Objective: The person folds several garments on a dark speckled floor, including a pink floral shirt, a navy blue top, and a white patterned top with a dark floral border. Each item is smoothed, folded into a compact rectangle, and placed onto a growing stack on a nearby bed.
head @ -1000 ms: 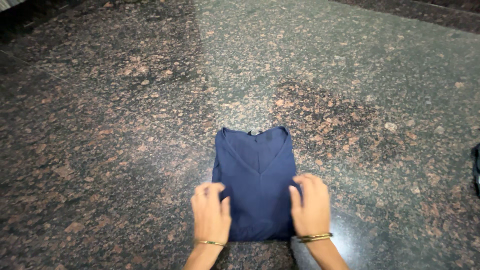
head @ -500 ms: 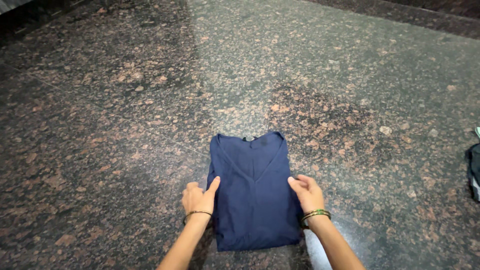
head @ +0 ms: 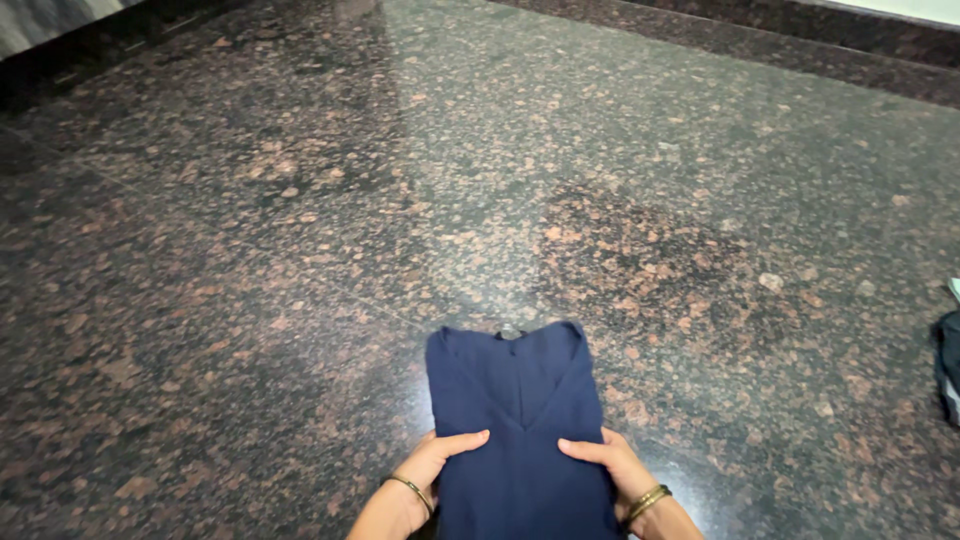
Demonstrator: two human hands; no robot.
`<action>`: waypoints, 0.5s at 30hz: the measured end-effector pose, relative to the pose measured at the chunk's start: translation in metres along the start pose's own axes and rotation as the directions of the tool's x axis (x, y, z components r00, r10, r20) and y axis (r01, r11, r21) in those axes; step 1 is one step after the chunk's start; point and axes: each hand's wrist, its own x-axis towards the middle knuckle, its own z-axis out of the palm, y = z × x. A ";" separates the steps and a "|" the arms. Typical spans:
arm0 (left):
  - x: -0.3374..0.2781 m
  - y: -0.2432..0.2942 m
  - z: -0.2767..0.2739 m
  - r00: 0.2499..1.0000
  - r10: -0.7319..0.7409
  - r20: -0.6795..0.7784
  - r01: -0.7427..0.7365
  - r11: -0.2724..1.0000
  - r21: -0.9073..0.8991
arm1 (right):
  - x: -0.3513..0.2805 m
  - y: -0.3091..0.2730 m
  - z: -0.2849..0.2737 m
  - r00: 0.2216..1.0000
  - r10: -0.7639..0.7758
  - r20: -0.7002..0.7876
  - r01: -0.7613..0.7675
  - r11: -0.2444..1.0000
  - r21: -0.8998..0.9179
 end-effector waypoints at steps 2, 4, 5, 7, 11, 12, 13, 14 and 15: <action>-0.006 -0.001 -0.006 0.999 -0.017 0.044 0.017 1.000 -0.001 | 0.003 0.009 -0.005 0.996 0.069 0.058 -0.077 0.987 0.138; -0.008 0.000 -0.010 0.997 -0.077 0.030 0.078 0.997 -0.015 | 0.012 0.018 -0.009 0.985 0.139 0.106 -0.162 0.956 0.247; -0.008 0.000 -0.014 0.991 -0.122 0.063 0.126 0.990 -0.067 | 0.017 0.024 -0.009 0.976 0.178 0.122 -0.207 0.936 0.286; -0.004 -0.002 -0.022 0.967 -0.212 0.144 0.233 0.960 -0.152 | 0.027 0.037 -0.011 0.966 0.198 0.169 -0.244 0.915 0.321; 0.016 -0.015 -0.043 0.959 -0.205 0.197 0.236 0.960 -0.149 | 0.039 0.061 -0.007 0.987 0.080 0.143 -0.109 0.972 0.210; 0.023 -0.020 -0.047 0.955 -0.178 0.239 0.220 0.961 -0.167 | 0.038 0.062 -0.006 0.995 0.030 0.098 -0.045 0.987 0.154; 0.030 -0.025 -0.051 0.948 -0.150 0.280 0.207 0.961 -0.185 | 0.035 0.063 -0.006 0.995 -0.001 0.097 -0.013 0.989 0.146; 0.037 -0.030 -0.052 0.951 -0.114 0.289 0.168 0.971 -0.171 | 0.030 0.061 -0.007 0.995 -0.034 0.094 0.021 0.990 0.141; 0.045 -0.034 -0.052 0.951 -0.077 0.300 0.129 0.979 -0.159 | 0.023 0.058 -0.008 0.994 -0.067 0.091 0.054 0.989 0.134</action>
